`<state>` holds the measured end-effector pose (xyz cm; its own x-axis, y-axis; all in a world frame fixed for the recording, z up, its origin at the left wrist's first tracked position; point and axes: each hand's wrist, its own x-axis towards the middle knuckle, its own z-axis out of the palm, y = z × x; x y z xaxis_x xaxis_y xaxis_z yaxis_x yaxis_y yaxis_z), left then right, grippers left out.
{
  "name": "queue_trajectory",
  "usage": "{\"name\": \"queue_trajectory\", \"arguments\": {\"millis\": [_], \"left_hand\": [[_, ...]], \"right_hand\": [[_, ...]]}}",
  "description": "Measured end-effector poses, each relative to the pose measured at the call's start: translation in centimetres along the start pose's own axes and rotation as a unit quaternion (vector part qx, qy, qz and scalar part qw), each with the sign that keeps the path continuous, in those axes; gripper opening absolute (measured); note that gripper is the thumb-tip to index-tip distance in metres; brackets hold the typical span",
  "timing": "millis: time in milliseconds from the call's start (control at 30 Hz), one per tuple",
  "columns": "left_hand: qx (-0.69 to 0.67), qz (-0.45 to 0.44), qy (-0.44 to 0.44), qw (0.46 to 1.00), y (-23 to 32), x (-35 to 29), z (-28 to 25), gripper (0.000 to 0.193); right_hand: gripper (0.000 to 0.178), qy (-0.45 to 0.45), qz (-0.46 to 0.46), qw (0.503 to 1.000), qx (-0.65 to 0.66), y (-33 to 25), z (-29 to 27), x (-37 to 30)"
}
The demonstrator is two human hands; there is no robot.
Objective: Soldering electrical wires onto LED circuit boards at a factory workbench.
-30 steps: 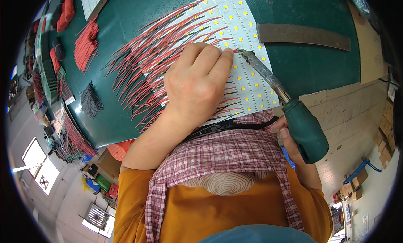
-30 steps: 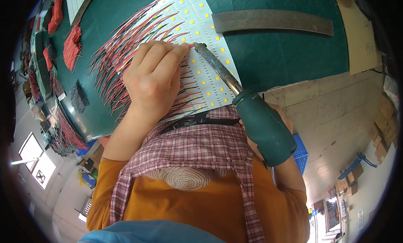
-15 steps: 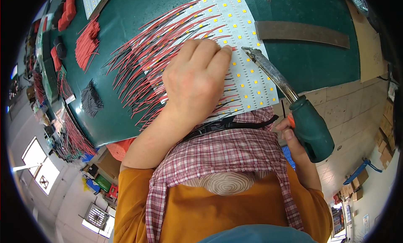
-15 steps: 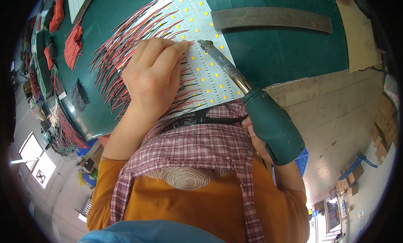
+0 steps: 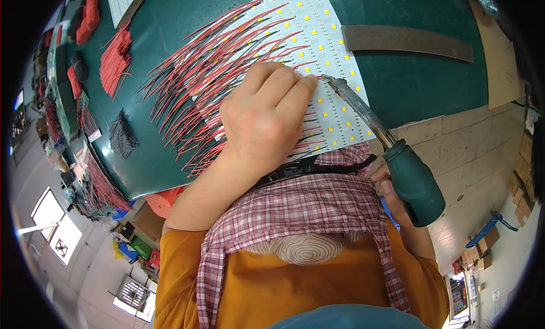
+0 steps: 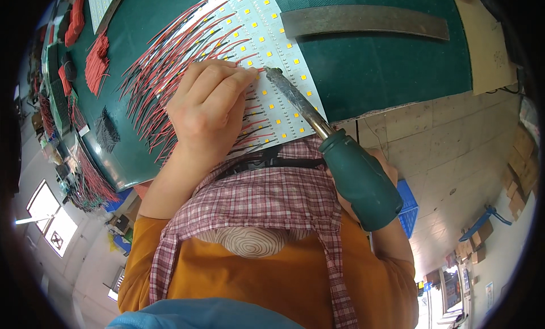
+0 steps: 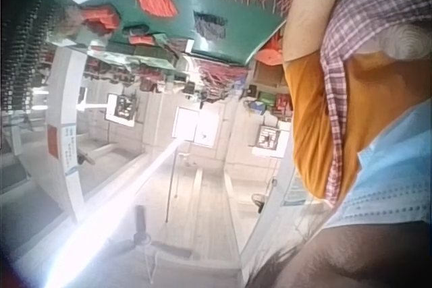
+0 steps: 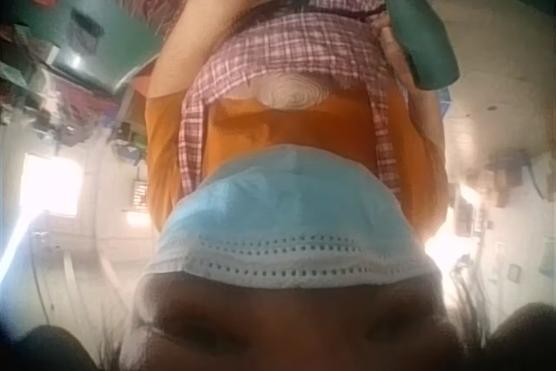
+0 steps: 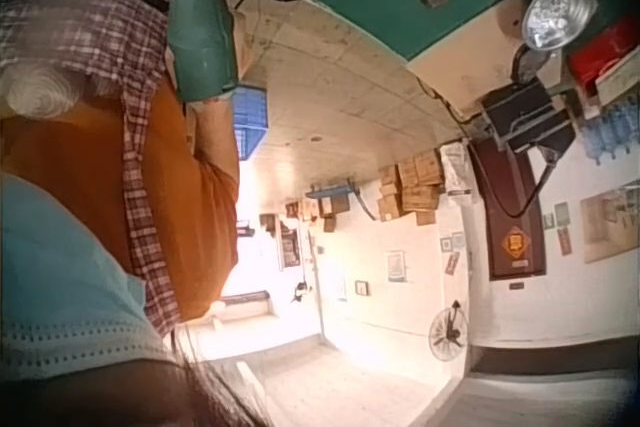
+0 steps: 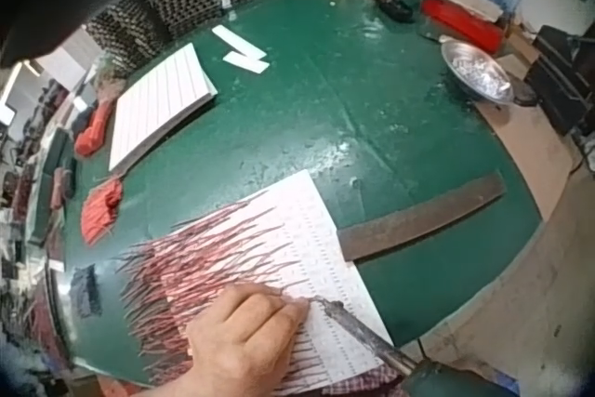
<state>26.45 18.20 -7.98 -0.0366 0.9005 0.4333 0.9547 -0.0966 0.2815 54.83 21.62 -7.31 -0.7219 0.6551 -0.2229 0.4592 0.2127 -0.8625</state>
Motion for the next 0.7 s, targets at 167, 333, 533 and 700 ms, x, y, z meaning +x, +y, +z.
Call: {"name": "queue_trajectory", "arguments": {"millis": [167, 333, 533, 700], "left_hand": [[0.005, -0.002, -0.005, 1.0, 0.1, 0.1, 0.1, 0.017], [0.011, -0.001, 0.002, 1.0, -0.1, 0.0, 0.2, 0.016], [0.022, 0.0, 0.003, 1.0, -0.2, 0.0, 0.4, 0.015], [0.002, -0.001, 0.001, 1.0, -0.4, 0.2, 0.2, 0.018]], "right_hand": [[0.019, -0.025, 0.009, 0.996, -0.085, 0.6, -0.2, -0.1], [0.027, -0.035, 0.045, 0.995, -0.077, 1.4, -0.1, -1.1], [0.01, 0.034, 0.066, 0.967, 0.244, -0.2, 0.0, 0.4], [0.015, 0.102, 0.07, 0.962, 0.243, -0.5, 1.3, 0.2]]}}
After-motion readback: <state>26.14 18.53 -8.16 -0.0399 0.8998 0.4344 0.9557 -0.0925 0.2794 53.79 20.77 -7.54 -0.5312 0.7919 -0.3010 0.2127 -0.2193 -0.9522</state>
